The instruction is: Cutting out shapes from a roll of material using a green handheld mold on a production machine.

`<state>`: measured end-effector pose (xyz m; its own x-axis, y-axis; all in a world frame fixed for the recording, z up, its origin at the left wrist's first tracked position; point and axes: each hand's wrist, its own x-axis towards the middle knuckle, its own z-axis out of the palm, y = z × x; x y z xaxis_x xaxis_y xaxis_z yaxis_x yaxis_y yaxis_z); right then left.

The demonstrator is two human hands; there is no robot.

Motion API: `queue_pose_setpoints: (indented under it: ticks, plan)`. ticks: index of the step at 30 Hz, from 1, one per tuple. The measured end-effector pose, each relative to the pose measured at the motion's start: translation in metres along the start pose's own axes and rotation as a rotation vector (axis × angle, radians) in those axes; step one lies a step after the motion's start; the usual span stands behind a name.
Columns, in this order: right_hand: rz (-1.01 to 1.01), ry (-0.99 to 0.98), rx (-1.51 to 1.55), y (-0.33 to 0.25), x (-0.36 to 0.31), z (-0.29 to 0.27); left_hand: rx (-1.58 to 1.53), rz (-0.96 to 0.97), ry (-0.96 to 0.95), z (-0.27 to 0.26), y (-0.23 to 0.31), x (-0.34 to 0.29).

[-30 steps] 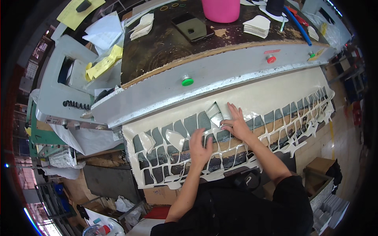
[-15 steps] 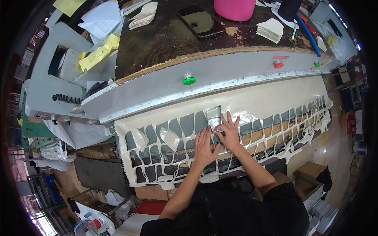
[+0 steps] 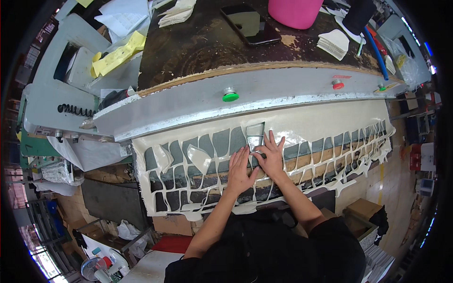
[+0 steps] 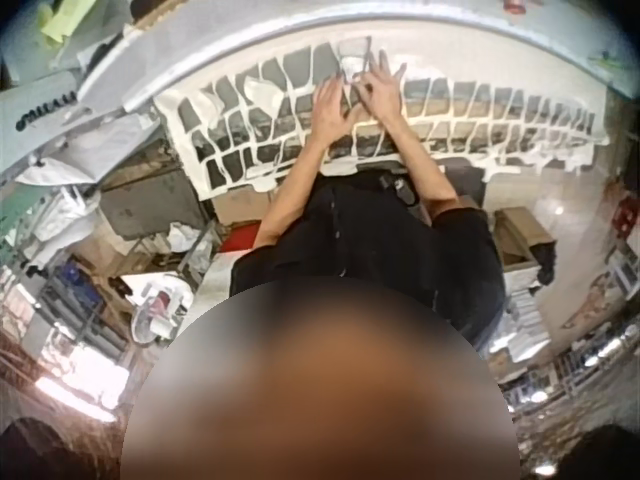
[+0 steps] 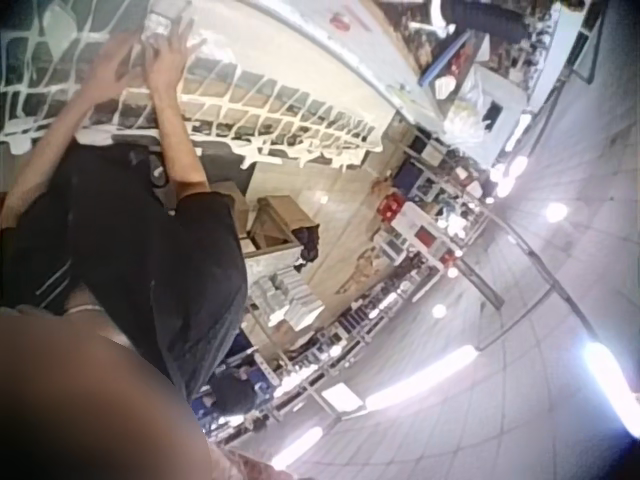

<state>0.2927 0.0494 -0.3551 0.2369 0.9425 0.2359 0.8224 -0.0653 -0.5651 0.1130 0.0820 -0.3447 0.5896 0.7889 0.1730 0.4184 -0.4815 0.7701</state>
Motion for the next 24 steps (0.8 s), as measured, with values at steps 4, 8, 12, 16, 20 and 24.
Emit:
queue_pose_setpoints:
  ticks: [4,8,12,16,20,24]
  plan:
    - [-0.004,0.012,0.043,-0.018,0.014,-0.021,-0.01,0.027,0.102,-0.015,0.005,0.018]
    - [0.06,0.173,0.232,-0.045,-0.012,-0.057,-0.127,-0.04,0.412,-0.065,0.048,0.068]
    - [0.047,-0.071,0.312,-0.061,-0.051,-0.068,-0.258,-0.275,0.624,-0.128,0.068,0.142]
    - [-0.055,-0.161,0.21,-0.071,-0.07,-0.066,-0.113,-0.251,0.621,-0.127,0.057,0.128]
    - [-0.049,-0.108,0.115,-0.078,-0.075,-0.089,-0.073,-0.178,0.362,-0.111,0.046,0.04]
    - [-0.011,-0.134,0.132,-0.08,-0.072,-0.105,-0.092,-0.181,0.295,-0.119,0.014,-0.043]
